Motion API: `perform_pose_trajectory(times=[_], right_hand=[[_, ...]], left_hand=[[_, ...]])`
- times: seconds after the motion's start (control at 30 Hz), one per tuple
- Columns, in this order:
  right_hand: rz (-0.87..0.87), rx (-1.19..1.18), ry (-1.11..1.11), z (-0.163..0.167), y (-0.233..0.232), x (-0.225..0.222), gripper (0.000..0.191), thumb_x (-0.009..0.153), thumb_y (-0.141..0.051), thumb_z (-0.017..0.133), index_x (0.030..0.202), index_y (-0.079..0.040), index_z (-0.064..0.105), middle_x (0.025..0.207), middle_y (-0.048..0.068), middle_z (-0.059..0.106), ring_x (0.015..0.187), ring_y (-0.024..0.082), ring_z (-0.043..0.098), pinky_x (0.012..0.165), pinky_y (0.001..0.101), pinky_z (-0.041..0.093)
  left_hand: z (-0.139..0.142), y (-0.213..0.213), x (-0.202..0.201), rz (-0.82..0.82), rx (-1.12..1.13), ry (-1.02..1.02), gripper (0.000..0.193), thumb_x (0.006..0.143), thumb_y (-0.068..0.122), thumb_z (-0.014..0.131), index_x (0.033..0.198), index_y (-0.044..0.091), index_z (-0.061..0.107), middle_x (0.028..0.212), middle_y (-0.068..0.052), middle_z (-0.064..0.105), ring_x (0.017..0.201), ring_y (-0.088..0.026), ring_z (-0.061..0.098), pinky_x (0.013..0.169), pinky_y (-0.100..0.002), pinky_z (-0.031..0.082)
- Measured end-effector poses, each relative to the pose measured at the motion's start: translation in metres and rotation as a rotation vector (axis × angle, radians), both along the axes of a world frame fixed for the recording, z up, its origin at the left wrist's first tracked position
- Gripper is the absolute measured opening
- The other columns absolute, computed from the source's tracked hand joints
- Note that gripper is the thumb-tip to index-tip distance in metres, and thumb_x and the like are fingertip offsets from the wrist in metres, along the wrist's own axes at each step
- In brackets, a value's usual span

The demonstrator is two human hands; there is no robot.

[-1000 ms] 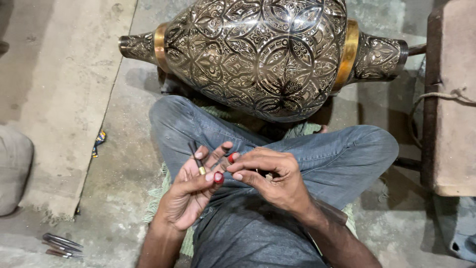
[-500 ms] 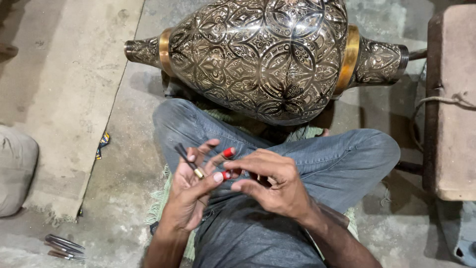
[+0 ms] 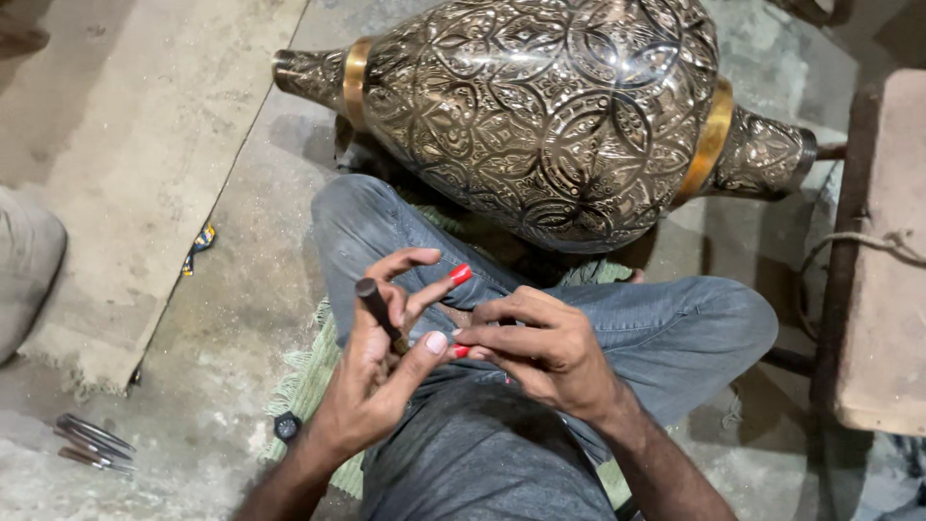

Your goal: The person is engraving intricate patterns onto a large metal vase using a chisel and hammer. They repeatedly strike the chisel to create detailed designs on the vase's surface.

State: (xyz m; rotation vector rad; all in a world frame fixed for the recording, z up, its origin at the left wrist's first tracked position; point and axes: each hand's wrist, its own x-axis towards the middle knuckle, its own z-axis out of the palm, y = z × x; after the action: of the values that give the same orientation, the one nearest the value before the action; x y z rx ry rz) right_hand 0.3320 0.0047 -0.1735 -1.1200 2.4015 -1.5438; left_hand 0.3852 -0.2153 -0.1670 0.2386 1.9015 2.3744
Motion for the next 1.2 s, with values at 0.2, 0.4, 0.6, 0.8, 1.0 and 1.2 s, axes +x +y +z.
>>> perform_pose_trajectory(times=[0.2,0.4,0.6,0.8,1.0,1.2], right_hand=[[-0.091,-0.03,-0.023,-0.002,-0.004,0.002,0.026,0.082,-0.007,0.083,0.108,-0.006,0.078,0.102,0.005,0.074,0.088,0.02,0.068,0.077,0.0323,0.054],[-0.382,0.014,0.251,0.015,-0.006,0.019,0.026,0.076,-0.004,0.087,0.099,-0.007,0.077,0.093,0.006,0.073,0.08,0.019,0.068,0.069,0.0309,0.053],[-0.375,0.023,0.295,0.019,-0.015,0.023,0.028,0.075,-0.003,0.089,0.1,-0.005,0.077,0.093,0.007,0.073,0.075,0.02,0.067,0.066,0.0305,0.053],[-0.365,0.103,0.422,0.017,-0.017,0.022,0.024,0.077,-0.003,0.086,0.098,-0.004,0.075,0.093,0.008,0.073,0.076,0.022,0.069,0.065,0.0321,0.055],[-0.382,0.112,0.396,0.005,-0.022,0.019,0.023,0.08,-0.007,0.084,0.097,0.002,0.07,0.095,0.011,0.072,0.077,0.026,0.069,0.067,0.0351,0.056],[-0.328,0.067,0.386,-0.005,-0.02,0.019,0.022,0.084,-0.005,0.081,0.099,0.004,0.066,0.093,0.013,0.069,0.076,0.027,0.068,0.065,0.0357,0.056]], left_hand=[[0.004,0.009,-0.001,-0.054,-0.188,0.154,0.026,0.1,-0.006,0.05,0.114,0.006,0.031,0.152,-0.024,0.029,0.159,-0.046,0.031,0.125,-0.052,0.04],[-0.018,0.018,0.01,-0.104,-0.273,0.501,0.026,0.106,-0.008,0.053,0.116,0.006,0.033,0.159,-0.025,0.023,0.16,-0.045,0.029,0.137,-0.052,0.033],[-0.031,0.028,0.023,0.043,-0.166,0.535,0.029,0.101,-0.004,0.059,0.108,0.012,0.036,0.158,-0.032,0.017,0.156,-0.048,0.025,0.131,-0.053,0.032],[-0.038,0.029,0.027,0.035,-0.287,0.682,0.036,0.105,0.002,0.066,0.118,0.009,0.033,0.16,-0.032,0.022,0.154,-0.049,0.034,0.131,-0.053,0.041],[-0.034,0.027,0.026,-0.003,-0.318,0.701,0.042,0.104,0.007,0.072,0.122,0.01,0.034,0.16,-0.035,0.021,0.154,-0.052,0.034,0.129,-0.055,0.039],[-0.028,0.029,0.023,-0.012,-0.248,0.687,0.043,0.104,0.009,0.069,0.122,0.011,0.031,0.162,-0.035,0.015,0.158,-0.053,0.026,0.133,-0.057,0.034]])
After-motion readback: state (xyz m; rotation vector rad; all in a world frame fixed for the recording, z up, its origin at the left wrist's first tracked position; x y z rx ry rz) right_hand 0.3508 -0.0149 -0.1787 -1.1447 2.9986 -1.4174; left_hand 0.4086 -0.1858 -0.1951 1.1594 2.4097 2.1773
